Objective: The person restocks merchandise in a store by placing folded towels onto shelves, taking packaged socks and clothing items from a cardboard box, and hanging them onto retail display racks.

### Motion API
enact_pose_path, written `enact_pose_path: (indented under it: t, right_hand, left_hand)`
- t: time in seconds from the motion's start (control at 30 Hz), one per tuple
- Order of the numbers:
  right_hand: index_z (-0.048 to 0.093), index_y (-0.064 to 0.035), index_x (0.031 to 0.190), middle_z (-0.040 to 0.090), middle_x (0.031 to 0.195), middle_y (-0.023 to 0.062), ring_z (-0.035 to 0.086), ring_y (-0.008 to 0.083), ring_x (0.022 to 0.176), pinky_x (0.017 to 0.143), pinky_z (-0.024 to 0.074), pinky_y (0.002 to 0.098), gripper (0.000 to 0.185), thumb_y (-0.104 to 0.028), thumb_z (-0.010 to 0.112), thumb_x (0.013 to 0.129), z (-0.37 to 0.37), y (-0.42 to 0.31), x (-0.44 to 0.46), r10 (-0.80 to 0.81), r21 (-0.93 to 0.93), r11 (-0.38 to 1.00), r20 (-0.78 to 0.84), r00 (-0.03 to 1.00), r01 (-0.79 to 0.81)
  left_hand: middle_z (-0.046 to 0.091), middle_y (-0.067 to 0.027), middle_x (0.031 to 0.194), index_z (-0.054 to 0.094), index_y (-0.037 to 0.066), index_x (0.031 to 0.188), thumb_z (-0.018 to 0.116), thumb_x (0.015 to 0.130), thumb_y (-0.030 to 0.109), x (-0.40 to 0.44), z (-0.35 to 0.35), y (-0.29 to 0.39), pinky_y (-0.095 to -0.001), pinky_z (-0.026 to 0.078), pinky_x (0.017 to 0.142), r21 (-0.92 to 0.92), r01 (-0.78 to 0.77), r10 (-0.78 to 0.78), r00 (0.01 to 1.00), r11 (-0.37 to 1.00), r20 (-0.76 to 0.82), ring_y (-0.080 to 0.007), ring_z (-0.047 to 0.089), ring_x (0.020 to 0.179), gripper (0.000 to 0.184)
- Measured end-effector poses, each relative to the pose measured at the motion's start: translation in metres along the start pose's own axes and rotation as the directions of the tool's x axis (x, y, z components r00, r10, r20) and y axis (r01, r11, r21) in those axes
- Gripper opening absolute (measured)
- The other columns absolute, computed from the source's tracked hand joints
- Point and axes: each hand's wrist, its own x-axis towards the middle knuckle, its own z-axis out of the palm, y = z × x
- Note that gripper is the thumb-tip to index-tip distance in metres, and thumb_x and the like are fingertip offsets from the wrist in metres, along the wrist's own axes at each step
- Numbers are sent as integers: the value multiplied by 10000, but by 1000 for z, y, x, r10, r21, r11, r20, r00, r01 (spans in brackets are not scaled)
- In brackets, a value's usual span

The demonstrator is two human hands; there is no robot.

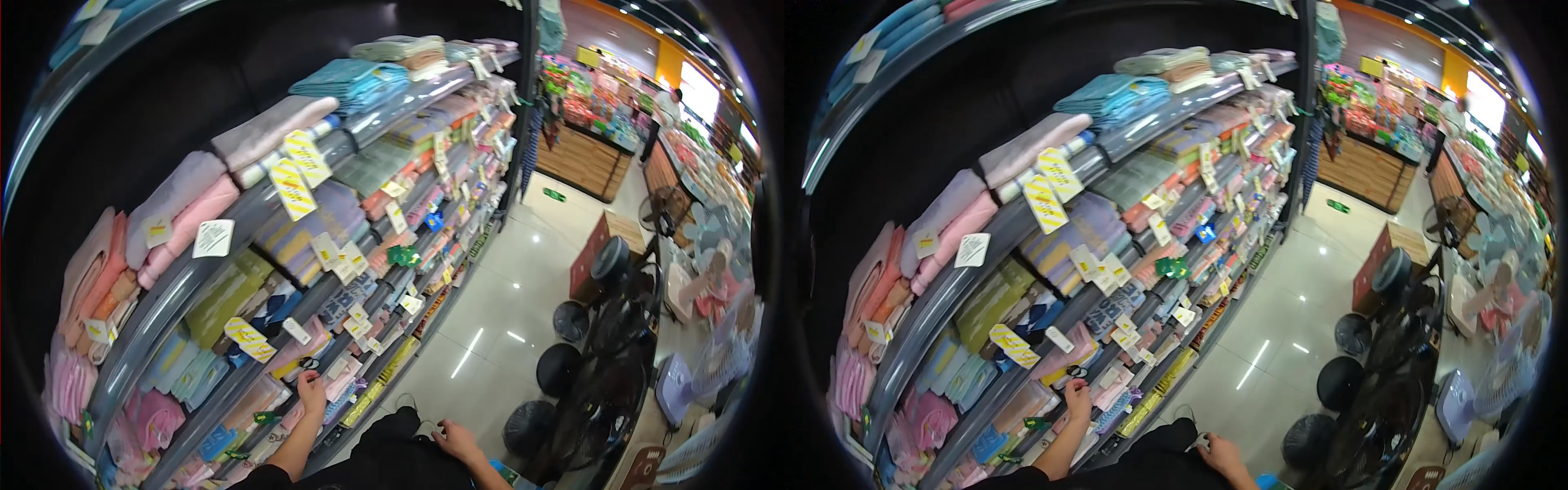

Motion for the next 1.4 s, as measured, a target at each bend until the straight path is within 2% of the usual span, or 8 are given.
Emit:
enact_pose_path:
  t: [0.33, 0.57, 0.63, 0.73, 0.93, 1.2, 1.33, 1.4]
  right_hand:
    - [605, -43, 1153, 698, 993, 158, 665, 340, 913, 803, 526, 422, 441, -385, 622, 875, -28, -37, 43, -213, -65, 974, 77, 974, 218]
    - [608, -55, 1154, 715, 963, 131, 681, 331, 884, 791, 533, 425, 424, -376, 619, 877, -19, -51, 54, -288, -97, 947, 155, 945, 305]
    - [608, -58, 1156, 715, 960, 129, 681, 331, 887, 793, 533, 427, 426, -379, 620, 875, -14, -55, 55, -286, -88, 948, 190, 939, 306]
    - [605, -68, 1160, 715, 965, 127, 679, 331, 902, 800, 531, 429, 429, -388, 622, 874, -7, -60, 53, -285, -88, 945, 252, 925, 315]
    - [599, -86, 1157, 702, 1017, 131, 668, 337, 933, 817, 528, 426, 421, -397, 628, 873, -8, -81, 49, -356, -121, 909, 276, 893, 400]
    - [603, -83, 1147, 697, 989, 134, 661, 335, 931, 813, 526, 425, 435, -421, 626, 875, -1, -67, 50, -350, -62, 926, 240, 906, 374]
    - [604, -80, 1154, 696, 987, 142, 664, 327, 929, 810, 528, 420, 442, -421, 629, 873, 0, -53, 49, -349, -110, 916, 256, 902, 385]
    - [603, -81, 1159, 696, 990, 141, 664, 327, 932, 813, 529, 419, 445, -421, 628, 873, -1, -50, 49, -307, -127, 927, 282, 909, 353]
  left_hand:
    - [553, -87, 854, 458, 29, 1146, 663, 786, 66, -16, -15, 37, -305, 474, 619, 33, 155, -157, 984, 987, 83, -174, 567, 715, 416]
    - [628, -110, 887, 586, 13, 1021, 625, 861, 79, -44, -47, 132, -319, 516, 684, 128, -116, 72, 948, 985, 309, -187, 650, 800, 178]
    - [624, -109, 867, 608, 25, 1003, 660, 842, 90, -55, -58, 221, -331, 515, 675, 221, -472, 356, 837, 853, 415, -233, 647, 780, 181]
    - [615, -97, 860, 633, 59, 962, 734, 750, 65, -50, -68, 316, -353, 501, 653, 375, -866, 830, 456, 331, 321, -273, 620, 744, 235]
    - [584, -42, 937, 647, 89, 1002, 770, 681, 60, -11, -69, 427, -374, 422, 682, 713, -701, 999, 42, 12, 25, -254, 568, 827, 345]
    - [594, -59, 888, 629, 84, 1074, 753, 717, 65, 31, -55, 466, -361, 401, 701, 801, -593, 987, 161, 81, 19, -245, 559, 789, 378]
    - [578, -50, 717, 578, 76, 1158, 605, 804, 13, 28, -55, 472, -356, 420, 591, 708, -641, 952, 148, 297, -266, -221, 561, 601, 361]
    - [590, -55, 688, 521, 55, 1216, 591, 831, 15, 19, -59, 479, -323, 433, 535, 369, -709, 795, 480, 601, -371, -184, 567, 544, 394]
